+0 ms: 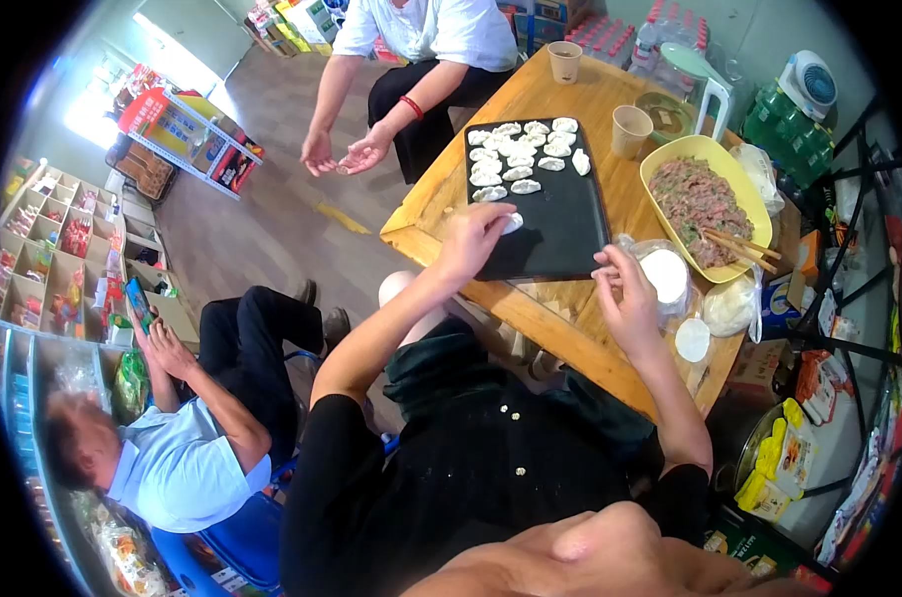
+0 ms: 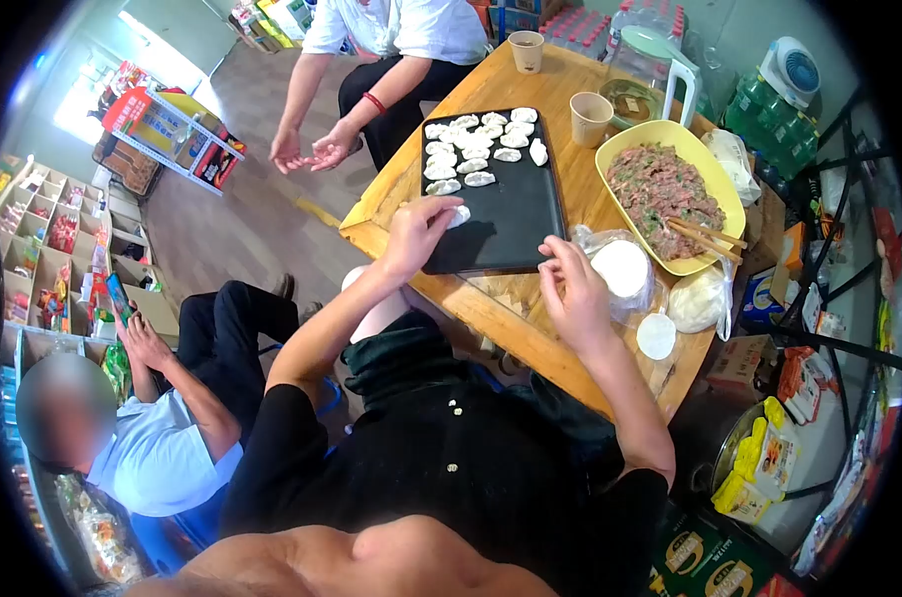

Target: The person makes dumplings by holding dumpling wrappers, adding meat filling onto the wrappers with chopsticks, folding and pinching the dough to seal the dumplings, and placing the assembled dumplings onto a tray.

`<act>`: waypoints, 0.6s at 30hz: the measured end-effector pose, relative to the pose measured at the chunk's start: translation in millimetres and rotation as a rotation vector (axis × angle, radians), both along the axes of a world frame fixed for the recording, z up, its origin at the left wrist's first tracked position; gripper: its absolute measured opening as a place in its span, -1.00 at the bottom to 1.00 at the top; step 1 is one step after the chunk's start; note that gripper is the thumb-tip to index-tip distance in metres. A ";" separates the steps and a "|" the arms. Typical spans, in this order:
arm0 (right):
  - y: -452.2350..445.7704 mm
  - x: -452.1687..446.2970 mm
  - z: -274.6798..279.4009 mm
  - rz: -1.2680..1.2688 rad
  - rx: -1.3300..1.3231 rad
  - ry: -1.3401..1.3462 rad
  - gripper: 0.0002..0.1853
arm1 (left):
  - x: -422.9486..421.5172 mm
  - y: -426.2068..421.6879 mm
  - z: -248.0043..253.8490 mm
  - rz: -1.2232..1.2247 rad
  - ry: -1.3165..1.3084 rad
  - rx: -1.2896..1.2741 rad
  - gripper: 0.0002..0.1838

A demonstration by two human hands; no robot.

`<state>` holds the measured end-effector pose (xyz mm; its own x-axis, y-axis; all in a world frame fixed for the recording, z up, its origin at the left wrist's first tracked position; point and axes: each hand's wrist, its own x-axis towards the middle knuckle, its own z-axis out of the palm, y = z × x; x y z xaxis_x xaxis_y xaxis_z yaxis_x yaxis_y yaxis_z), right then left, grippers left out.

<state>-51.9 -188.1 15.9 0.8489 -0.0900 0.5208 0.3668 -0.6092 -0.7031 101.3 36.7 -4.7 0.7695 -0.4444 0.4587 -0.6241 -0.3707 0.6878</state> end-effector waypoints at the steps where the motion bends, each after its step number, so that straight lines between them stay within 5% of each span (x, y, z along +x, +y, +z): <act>1: -6.7 -2.4 -1.8 0.002 -0.019 -0.020 -0.58 | 9.0 -6.9 3.0 -0.004 -0.008 0.006 -0.85; 4: -19.4 -11.5 -7.0 0.031 -0.012 0.002 -0.62 | 37.3 -34.1 6.9 -0.053 -0.199 0.067 -0.83; 18: -5.5 -29.5 -13.5 0.151 -0.101 -0.058 -0.69 | 101.7 -100.4 -31.2 -0.196 -0.319 0.311 -0.83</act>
<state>-81.5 -193.6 2.4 0.8173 0.0918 0.5689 0.4976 -0.6103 -0.6164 203.0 -63.7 -35.9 0.5004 -0.7202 0.4805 -0.8643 -0.3828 0.3264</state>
